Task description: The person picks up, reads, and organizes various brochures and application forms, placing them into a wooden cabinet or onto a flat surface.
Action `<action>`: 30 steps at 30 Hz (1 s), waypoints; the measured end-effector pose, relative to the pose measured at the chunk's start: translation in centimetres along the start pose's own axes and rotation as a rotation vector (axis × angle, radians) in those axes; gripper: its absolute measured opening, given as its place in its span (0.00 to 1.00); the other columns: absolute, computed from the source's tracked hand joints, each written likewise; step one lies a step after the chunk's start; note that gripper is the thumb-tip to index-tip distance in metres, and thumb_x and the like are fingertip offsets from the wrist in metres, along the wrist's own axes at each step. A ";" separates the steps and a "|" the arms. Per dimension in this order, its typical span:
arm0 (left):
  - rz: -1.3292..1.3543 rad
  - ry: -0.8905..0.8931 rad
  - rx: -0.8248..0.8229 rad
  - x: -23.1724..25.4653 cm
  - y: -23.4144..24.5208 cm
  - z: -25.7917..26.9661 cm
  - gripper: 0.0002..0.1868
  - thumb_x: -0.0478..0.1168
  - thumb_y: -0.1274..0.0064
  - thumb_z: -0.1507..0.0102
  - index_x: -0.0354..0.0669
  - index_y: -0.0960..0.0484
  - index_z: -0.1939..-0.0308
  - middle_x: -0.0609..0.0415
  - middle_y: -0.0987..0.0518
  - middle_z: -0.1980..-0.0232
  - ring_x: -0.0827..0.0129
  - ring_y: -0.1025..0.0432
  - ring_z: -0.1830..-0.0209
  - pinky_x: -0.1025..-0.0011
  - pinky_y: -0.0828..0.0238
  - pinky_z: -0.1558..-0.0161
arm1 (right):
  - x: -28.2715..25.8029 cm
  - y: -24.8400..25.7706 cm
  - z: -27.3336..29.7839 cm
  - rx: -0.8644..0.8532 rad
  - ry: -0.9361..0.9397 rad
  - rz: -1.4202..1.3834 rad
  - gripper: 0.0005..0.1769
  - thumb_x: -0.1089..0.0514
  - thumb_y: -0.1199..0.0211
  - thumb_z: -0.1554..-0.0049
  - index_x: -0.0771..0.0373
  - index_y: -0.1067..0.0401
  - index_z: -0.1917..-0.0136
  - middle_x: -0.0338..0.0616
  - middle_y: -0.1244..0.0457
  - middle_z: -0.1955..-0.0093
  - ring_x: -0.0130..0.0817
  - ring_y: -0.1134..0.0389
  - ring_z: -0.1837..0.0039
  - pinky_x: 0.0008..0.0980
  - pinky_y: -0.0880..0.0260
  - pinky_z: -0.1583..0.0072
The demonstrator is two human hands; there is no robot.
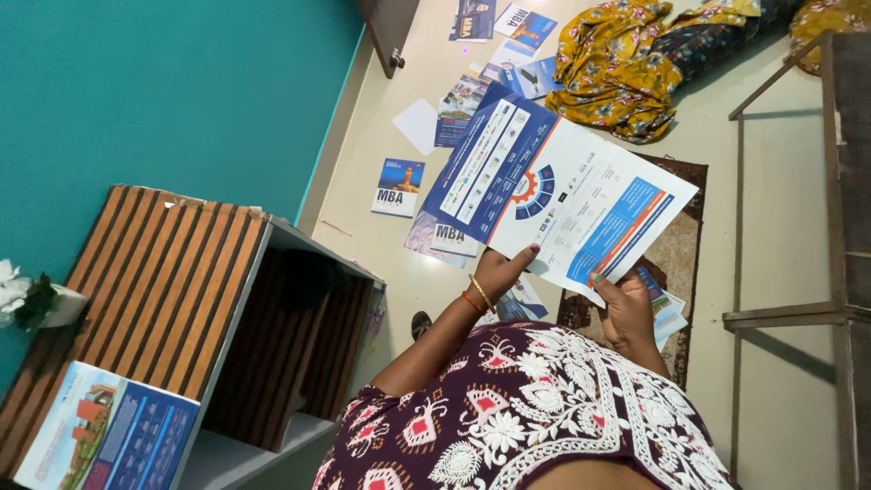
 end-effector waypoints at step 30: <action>0.400 -0.183 0.485 -1.3 8.5 7.9 0.15 0.41 0.44 0.31 0.27 0.16 0.54 0.51 0.15 0.59 0.76 0.23 0.64 0.76 0.27 0.63 | 3.3 -9.9 2.3 -0.357 -0.134 0.239 0.18 0.67 0.35 0.41 0.66 0.32 0.37 0.49 0.30 0.46 0.31 0.28 0.49 0.32 0.27 0.49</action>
Point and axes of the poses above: each hand's wrist, its own z-axis away from the middle knuckle, its own y-axis out of the back of the hand, x = y × z, the point moved 9 cm from there along -z, towards the middle knuckle
